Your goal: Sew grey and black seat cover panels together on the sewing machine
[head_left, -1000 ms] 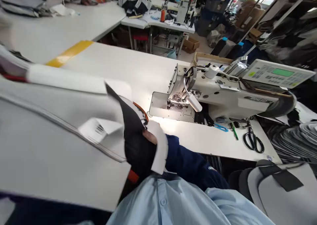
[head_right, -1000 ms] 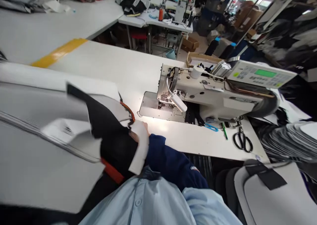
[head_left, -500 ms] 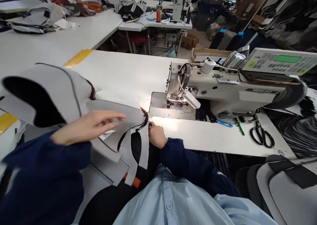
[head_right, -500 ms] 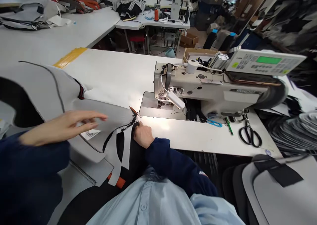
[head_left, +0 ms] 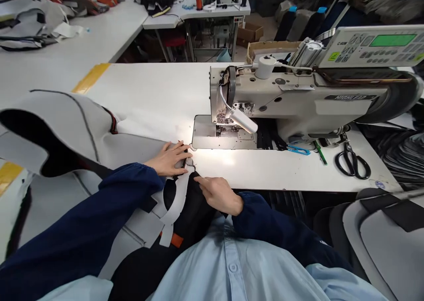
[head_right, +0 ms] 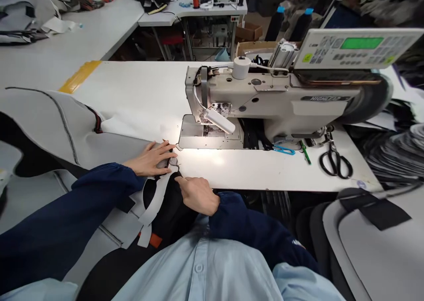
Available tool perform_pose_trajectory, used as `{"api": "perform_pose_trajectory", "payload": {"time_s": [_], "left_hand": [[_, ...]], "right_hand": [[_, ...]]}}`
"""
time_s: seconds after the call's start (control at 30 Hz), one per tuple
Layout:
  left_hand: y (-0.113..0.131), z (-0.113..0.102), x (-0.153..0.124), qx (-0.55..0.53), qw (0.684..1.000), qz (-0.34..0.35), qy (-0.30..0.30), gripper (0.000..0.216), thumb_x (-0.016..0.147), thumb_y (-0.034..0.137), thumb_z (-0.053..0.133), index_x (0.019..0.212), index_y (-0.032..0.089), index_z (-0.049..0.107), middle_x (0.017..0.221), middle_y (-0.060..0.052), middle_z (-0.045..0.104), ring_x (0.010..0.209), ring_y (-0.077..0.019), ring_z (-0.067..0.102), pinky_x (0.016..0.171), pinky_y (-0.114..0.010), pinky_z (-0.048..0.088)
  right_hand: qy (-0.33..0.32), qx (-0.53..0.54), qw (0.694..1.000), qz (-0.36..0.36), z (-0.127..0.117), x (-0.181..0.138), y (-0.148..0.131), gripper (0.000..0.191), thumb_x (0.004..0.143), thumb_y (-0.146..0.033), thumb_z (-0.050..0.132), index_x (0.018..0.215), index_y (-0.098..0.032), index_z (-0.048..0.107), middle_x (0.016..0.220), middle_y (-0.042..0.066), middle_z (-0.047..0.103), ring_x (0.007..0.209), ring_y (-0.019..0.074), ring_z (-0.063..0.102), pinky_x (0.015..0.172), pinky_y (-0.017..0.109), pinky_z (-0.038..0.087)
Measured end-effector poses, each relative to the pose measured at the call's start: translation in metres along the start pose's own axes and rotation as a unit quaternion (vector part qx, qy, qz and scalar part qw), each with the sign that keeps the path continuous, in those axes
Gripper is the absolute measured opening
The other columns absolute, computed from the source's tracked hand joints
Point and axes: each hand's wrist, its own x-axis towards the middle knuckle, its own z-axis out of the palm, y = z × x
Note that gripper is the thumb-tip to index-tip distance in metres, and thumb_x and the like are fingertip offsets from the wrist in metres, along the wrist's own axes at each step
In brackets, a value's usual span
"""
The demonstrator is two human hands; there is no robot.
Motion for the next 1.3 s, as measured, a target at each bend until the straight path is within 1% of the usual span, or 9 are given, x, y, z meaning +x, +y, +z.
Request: {"api": "perform_pose_trajectory", "payload": {"time_s": [0.23, 0.4, 0.5, 0.6, 0.73, 0.83, 0.93, 1.03, 1.3], "left_hand": [[-0.014, -0.012, 0.037, 0.048, 0.997, 0.054, 0.033, 0.040, 0.086, 0.038, 0.045, 0.122, 0.022, 0.052, 0.133, -0.008, 0.052, 0.127, -0.0227, 0.043, 0.116, -0.045, 0.009], [-0.004, -0.023, 0.074, 0.085, 0.995, 0.033, 0.031, 0.037, 0.087, 0.044, 0.045, 0.110, 0.018, 0.058, 0.111, -0.011, 0.062, 0.105, -0.0255, 0.055, 0.097, -0.036, 0.037], [0.007, -0.029, 0.094, 0.087, 0.996, -0.008, -0.005, 0.034, 0.089, 0.047, 0.042, 0.101, 0.021, 0.061, 0.100, -0.008, 0.066, 0.095, -0.0249, 0.060, 0.083, -0.033, 0.041], [0.013, -0.032, 0.107, 0.085, 0.996, -0.026, -0.026, 0.036, 0.088, 0.050, 0.042, 0.105, 0.025, 0.061, 0.099, -0.006, 0.068, 0.091, -0.0256, 0.062, 0.077, -0.032, 0.041], [0.014, -0.035, 0.112, 0.064, 0.997, -0.022, -0.047, 0.037, 0.089, 0.047, 0.037, 0.118, 0.029, 0.053, 0.120, -0.002, 0.063, 0.100, -0.0243, 0.060, 0.080, -0.031, 0.041], [0.013, -0.035, 0.112, 0.066, 0.997, -0.004, -0.050, 0.039, 0.090, 0.041, 0.032, 0.120, 0.024, 0.052, 0.125, -0.004, 0.059, 0.104, -0.0236, 0.059, 0.086, -0.033, 0.039], [0.014, -0.034, 0.111, 0.076, 0.996, 0.009, -0.039, 0.042, 0.090, 0.041, 0.031, 0.118, 0.021, 0.054, 0.120, -0.005, 0.062, 0.104, -0.0232, 0.059, 0.089, -0.034, 0.037], [0.017, -0.031, 0.112, 0.079, 0.997, 0.001, -0.015, 0.040, 0.089, 0.038, 0.030, 0.112, 0.021, 0.058, 0.116, -0.005, 0.064, 0.100, -0.0220, 0.060, 0.089, -0.034, 0.037], [0.019, -0.015, 0.115, 0.054, 0.996, -0.033, 0.060, 0.030, 0.089, 0.034, 0.036, 0.099, 0.021, 0.062, 0.104, -0.004, 0.067, 0.098, -0.0203, 0.059, 0.089, -0.036, 0.035]], "right_hand": [[-0.016, -0.094, 0.995, 0.038, -0.046, 0.017, -0.002, 0.042, 0.083, -0.006, 0.040, 0.119, -0.018, 0.057, 0.091, 0.007, 0.069, 0.078, 0.0227, 0.065, 0.065, 0.029, 0.040], [-0.038, -0.171, 0.979, 0.107, -0.039, 0.017, 0.039, 0.050, 0.085, -0.007, 0.038, 0.131, -0.022, 0.051, 0.094, 0.010, 0.067, 0.081, 0.0259, 0.065, 0.065, 0.032, 0.040], [-0.044, -0.176, 0.974, 0.137, -0.035, 0.015, 0.062, 0.047, 0.088, -0.008, 0.038, 0.131, -0.026, 0.051, 0.097, 0.009, 0.066, 0.082, 0.0249, 0.064, 0.066, 0.033, 0.042], [-0.001, -0.173, 0.972, 0.162, -0.044, 0.019, 0.070, 0.034, 0.092, -0.018, 0.044, 0.125, -0.018, 0.052, 0.103, 0.012, 0.063, 0.089, 0.0255, 0.062, 0.068, 0.033, 0.045], [0.100, -0.215, 0.971, 0.041, -0.053, 0.042, 0.055, 0.048, 0.084, -0.017, 0.057, 0.131, -0.012, 0.045, 0.125, 0.017, 0.053, 0.112, 0.0288, 0.050, 0.087, 0.038, 0.044], [0.059, -0.238, 0.967, -0.071, -0.041, 0.063, 0.039, 0.028, 0.087, -0.011, 0.047, 0.113, -0.008, 0.058, 0.111, 0.017, 0.062, 0.105, 0.0280, 0.055, 0.089, 0.040, 0.043], [0.033, -0.220, 0.971, -0.088, -0.016, 0.074, 0.035, 0.027, 0.091, -0.009, 0.037, 0.101, -0.007, 0.062, 0.096, 0.015, 0.066, 0.092, 0.0255, 0.061, 0.081, 0.038, 0.046], [0.082, -0.191, 0.972, -0.109, 0.005, 0.077, 0.044, 0.031, 0.092, -0.009, 0.036, 0.110, -0.005, 0.061, 0.107, 0.017, 0.066, 0.098, 0.0239, 0.061, 0.084, 0.037, 0.047], [0.149, -0.172, 0.957, -0.178, 0.016, 0.080, 0.063, 0.039, 0.095, -0.021, 0.037, 0.121, 0.001, 0.057, 0.120, 0.021, 0.061, 0.116, 0.0278, 0.054, 0.104, 0.043, 0.036]]}}
